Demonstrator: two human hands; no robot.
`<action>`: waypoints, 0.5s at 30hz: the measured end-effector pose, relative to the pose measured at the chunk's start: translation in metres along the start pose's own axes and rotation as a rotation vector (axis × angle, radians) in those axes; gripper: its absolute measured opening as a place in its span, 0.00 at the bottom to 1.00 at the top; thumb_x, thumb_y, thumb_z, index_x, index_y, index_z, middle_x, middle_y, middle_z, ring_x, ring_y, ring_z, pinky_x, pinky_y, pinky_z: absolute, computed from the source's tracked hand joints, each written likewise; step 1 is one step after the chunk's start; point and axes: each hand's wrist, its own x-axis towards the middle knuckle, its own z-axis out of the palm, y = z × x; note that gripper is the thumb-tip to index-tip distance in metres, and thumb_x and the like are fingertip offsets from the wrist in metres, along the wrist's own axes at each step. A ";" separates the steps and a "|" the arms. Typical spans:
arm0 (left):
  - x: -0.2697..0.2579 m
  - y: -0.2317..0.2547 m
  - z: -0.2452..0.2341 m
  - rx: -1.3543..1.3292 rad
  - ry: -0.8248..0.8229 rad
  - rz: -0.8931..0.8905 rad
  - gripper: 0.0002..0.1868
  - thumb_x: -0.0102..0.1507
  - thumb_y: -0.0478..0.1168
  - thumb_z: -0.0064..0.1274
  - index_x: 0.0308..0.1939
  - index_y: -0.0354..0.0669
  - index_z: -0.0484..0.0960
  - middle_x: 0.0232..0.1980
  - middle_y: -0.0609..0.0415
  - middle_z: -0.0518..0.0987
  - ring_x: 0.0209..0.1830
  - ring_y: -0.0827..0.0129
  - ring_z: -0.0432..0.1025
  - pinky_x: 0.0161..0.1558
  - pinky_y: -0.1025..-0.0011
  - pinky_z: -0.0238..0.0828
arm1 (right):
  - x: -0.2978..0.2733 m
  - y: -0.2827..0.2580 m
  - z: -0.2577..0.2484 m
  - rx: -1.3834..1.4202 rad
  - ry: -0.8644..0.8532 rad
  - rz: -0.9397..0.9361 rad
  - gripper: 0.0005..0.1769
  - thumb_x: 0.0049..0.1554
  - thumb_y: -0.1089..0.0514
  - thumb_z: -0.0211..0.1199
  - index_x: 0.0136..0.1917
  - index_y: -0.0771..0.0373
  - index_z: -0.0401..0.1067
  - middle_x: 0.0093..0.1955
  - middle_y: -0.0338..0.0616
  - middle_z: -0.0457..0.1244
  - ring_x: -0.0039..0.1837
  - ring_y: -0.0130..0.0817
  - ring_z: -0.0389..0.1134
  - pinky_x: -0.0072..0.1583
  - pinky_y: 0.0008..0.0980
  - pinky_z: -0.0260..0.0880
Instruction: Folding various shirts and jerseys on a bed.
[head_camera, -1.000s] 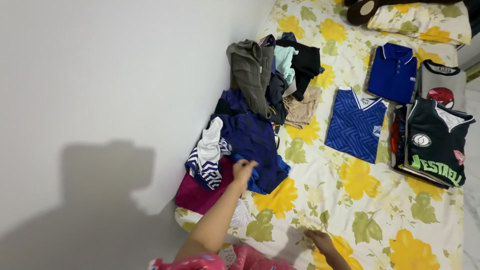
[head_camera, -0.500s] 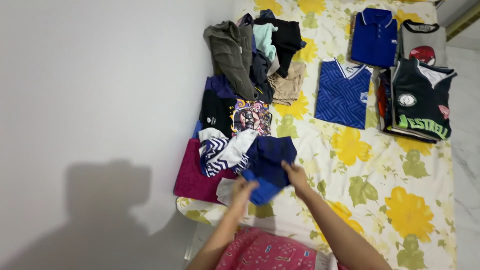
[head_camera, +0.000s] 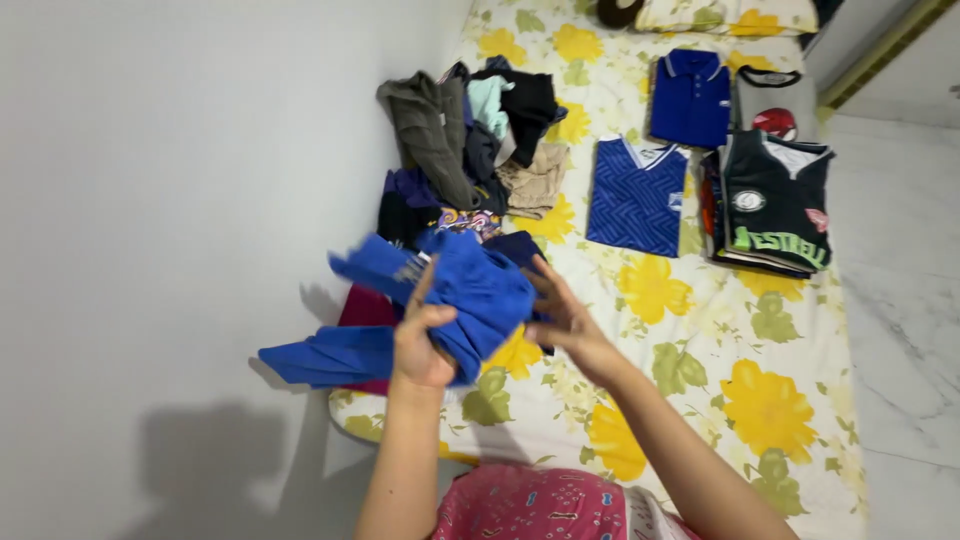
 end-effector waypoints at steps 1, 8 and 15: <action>-0.003 -0.015 0.000 0.035 0.005 -0.039 0.41 0.50 0.27 0.50 0.70 0.35 0.67 0.65 0.46 0.76 0.64 0.56 0.73 0.69 0.60 0.65 | -0.012 -0.002 -0.002 0.019 -0.040 0.004 0.40 0.50 0.63 0.64 0.74 0.49 0.58 0.70 0.36 0.61 0.65 0.25 0.66 0.63 0.32 0.67; -0.004 -0.064 0.052 0.539 -0.023 -0.057 0.36 0.51 0.23 0.58 0.63 0.42 0.70 0.57 0.55 0.76 0.57 0.70 0.72 0.60 0.71 0.69 | -0.069 0.061 -0.116 -0.145 0.014 0.045 0.10 0.60 0.65 0.68 0.55 0.68 0.76 0.43 0.36 0.68 0.43 0.22 0.65 0.47 0.27 0.65; -0.001 -0.046 0.013 0.893 0.188 0.065 0.28 0.52 0.25 0.59 0.56 0.43 0.78 0.51 0.54 0.79 0.50 0.70 0.73 0.53 0.72 0.72 | -0.113 0.064 -0.146 -0.368 0.138 -0.007 0.19 0.56 0.61 0.68 0.61 0.60 0.74 0.39 0.34 0.66 0.42 0.20 0.67 0.47 0.25 0.69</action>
